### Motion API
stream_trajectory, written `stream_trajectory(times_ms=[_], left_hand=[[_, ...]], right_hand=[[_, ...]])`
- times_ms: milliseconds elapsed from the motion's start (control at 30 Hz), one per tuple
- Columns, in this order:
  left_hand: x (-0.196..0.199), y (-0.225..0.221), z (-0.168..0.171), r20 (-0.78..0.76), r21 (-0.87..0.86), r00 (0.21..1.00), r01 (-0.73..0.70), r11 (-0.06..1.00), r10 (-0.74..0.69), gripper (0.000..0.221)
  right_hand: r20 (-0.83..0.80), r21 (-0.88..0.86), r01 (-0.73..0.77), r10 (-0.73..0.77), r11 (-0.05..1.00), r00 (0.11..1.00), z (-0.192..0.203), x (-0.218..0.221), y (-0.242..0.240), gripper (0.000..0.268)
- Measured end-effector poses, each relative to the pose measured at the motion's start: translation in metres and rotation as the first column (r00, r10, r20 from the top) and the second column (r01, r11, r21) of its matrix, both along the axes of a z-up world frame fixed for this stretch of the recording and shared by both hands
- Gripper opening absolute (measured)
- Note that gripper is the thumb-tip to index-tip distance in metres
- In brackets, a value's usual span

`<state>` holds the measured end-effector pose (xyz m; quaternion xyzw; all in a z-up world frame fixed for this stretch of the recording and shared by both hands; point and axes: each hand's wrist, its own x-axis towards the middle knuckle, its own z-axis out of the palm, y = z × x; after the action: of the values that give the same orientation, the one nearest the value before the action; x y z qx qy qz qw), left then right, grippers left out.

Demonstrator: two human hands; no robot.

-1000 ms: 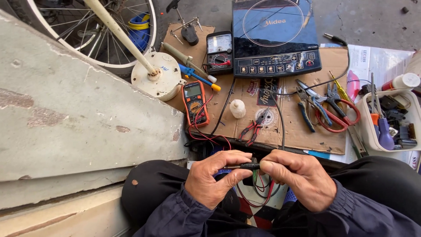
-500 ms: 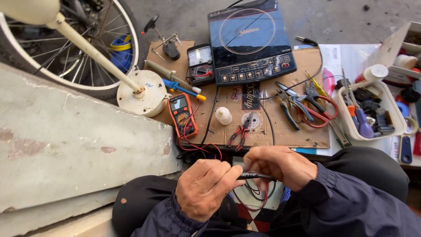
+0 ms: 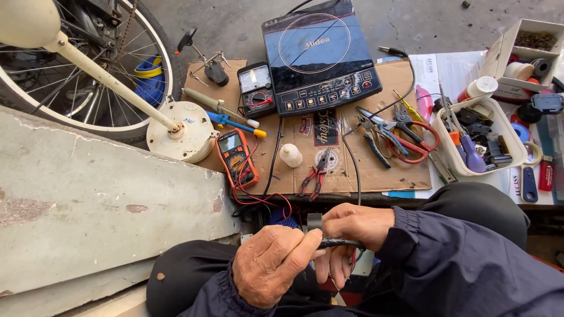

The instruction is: Wrapping electrical tape around a wire connection to insulate and secure it.

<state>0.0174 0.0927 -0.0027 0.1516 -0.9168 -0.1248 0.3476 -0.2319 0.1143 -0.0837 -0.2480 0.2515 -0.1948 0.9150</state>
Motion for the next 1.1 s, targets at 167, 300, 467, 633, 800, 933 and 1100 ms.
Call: stream_trajectory(times_ms=[167,300,467,633,800,933,1100], left_hand=[[-0.003,0.008,-0.004,-0.031,0.096,0.999,-0.014,0.995,0.017,0.037],[-0.008,0.012,-0.005,-0.090,0.190,0.994,-0.039,0.981,0.057,0.037],[-0.003,0.011,-0.008,-0.087,0.297,0.995,-0.010,0.955,0.037,0.035],[-0.001,0.011,-0.007,-0.071,0.380,0.996,-0.016,0.925,0.047,0.032],[-0.002,0.012,-0.006,-0.036,0.503,0.992,-0.086,0.860,0.120,0.024],[-0.006,0.016,0.003,0.091,0.826,0.950,-0.241,0.510,0.300,0.016],[-0.006,0.007,0.004,0.257,0.952,0.899,-0.298,0.066,0.354,0.015]], right_hand=[[0.099,0.048,0.173,-0.177,0.984,0.979,-0.022,-0.002,0.001,0.030],[-0.152,0.039,0.388,-0.379,0.921,0.913,-0.018,-0.004,0.003,0.034],[-0.043,-0.030,0.410,-0.411,0.912,0.911,-0.004,-0.005,0.005,0.037],[-0.137,-0.174,0.469,-0.493,0.866,0.859,0.006,0.001,0.010,0.023],[-0.136,-0.348,0.481,-0.551,0.805,0.824,0.022,0.000,0.009,0.024],[-0.172,-0.406,0.477,-0.578,0.780,0.798,0.028,-0.001,0.012,0.031],[-0.105,-0.565,0.482,-0.637,0.670,0.763,0.031,-0.001,0.017,0.025]])
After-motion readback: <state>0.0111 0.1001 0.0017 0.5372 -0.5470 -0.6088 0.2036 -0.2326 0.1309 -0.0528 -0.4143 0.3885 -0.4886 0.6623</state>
